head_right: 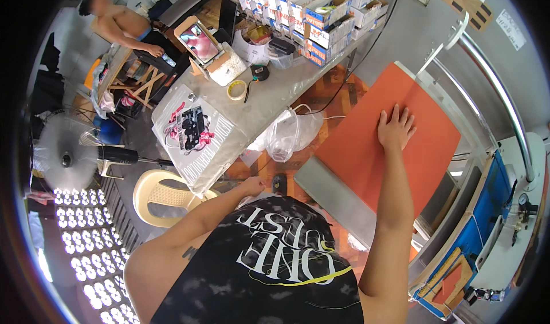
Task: The person moves a plastic chair and a white board, then adjusts a standing fan. They handle a red sheet on a machine, pick up a small black device, and place it back. The person then walks through the room.
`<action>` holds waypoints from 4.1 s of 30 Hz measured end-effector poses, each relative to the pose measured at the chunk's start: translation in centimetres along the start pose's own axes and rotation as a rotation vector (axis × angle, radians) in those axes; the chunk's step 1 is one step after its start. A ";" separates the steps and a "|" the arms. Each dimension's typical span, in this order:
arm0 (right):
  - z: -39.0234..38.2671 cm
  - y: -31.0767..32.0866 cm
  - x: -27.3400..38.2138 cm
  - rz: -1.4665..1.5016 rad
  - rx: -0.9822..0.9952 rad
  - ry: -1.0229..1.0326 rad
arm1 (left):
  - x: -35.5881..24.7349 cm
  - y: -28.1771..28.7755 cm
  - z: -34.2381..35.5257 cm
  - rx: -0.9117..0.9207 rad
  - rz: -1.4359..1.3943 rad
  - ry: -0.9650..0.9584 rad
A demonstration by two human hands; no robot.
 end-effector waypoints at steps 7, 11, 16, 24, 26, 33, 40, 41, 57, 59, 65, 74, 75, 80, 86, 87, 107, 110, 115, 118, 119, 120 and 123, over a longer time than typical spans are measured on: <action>-2.9 0.2 1.1 -0.013 0.078 -0.220 | -2.3 13.1 1.1 -0.496 -0.375 -0.187; -3.6 0.5 2.0 -0.023 0.033 -0.247 | -0.2 18.2 -0.5 -0.817 -0.142 -0.224; -3.7 1.0 2.0 -0.008 0.018 -0.311 | 0.6 18.7 0.4 -0.695 -0.162 -0.294; -3.5 1.1 1.6 0.007 0.051 -0.415 | -11.1 15.5 0.1 -0.344 -0.347 -0.686; -3.5 0.9 1.3 -0.003 0.064 -0.399 | -15.1 15.2 0.1 -0.253 -0.390 -0.739; -8.0 1.5 -9.2 0.031 0.056 -0.415 | -27.0 16.2 3.1 -0.237 -0.365 -0.896; -13.8 2.3 -16.1 0.061 0.036 -0.540 | -37.7 17.5 15.2 -0.212 -0.395 -0.741; -13.7 2.4 -16.6 0.095 0.041 -0.573 | -38.9 17.7 17.2 -0.156 -0.452 -0.661; -10.4 0.1 -24.1 0.736 0.003 -0.580 | -48.2 17.4 24.3 -0.182 -0.345 -0.591; -10.2 0.4 -24.4 0.718 0.006 -0.608 | -48.9 17.3 23.6 -0.202 -0.288 -0.624; -2.5 4.0 -26.6 0.410 -0.268 -0.420 | -51.6 18.7 21.4 -0.445 0.154 -0.504; 11.7 4.3 -24.5 0.114 -0.163 -0.080 | -60.8 19.9 24.6 -0.415 0.593 -0.751; 12.3 4.1 -24.7 0.123 -0.149 -0.082 | -61.1 20.0 24.8 -0.410 0.615 -0.745; 13.8 3.0 -25.4 0.033 -0.215 -0.095 | -61.8 21.0 26.7 -0.300 0.640 -0.725; 13.9 2.3 -25.4 0.103 -0.303 -0.022 | -61.1 21.0 26.1 -0.352 0.547 -0.722; 13.8 2.5 -25.4 0.079 -0.351 -0.007 | -60.9 20.9 26.1 -0.335 0.514 -0.686; 12.9 1.0 -30.6 0.149 -0.275 -0.338 | -55.2 21.9 24.2 -0.564 0.049 -0.441; 11.4 0.3 -32.6 0.244 -0.166 -0.494 | -52.0 21.2 24.1 -0.419 -0.196 -0.281; 12.0 1.1 -33.1 0.243 -0.078 -0.486 | -52.2 22.5 23.1 -0.468 -0.118 -0.160; 12.6 1.1 -33.7 0.236 -0.021 -0.483 | -52.5 22.8 22.9 -0.441 -0.142 -0.156; 12.7 0.9 -33.9 0.244 -0.008 -0.495 | -52.8 22.8 22.7 -0.447 -0.111 -0.206; 12.6 0.8 -34.1 0.240 0.011 -0.517 | -53.1 22.8 22.6 -0.450 -0.079 -0.243; 12.6 1.0 -34.0 0.280 -0.058 -0.499 | -53.4 23.0 22.0 -0.528 -0.043 -0.333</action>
Point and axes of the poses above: each hand's wrist, its own z-axis towards the middle knuckle, its own y-axis out of the back of the hand, x = y × z, the point moved 7 cm from there along z, towards the middle knuckle, and after that the axes turned 3 degrees about y, right-handed, at the moved point
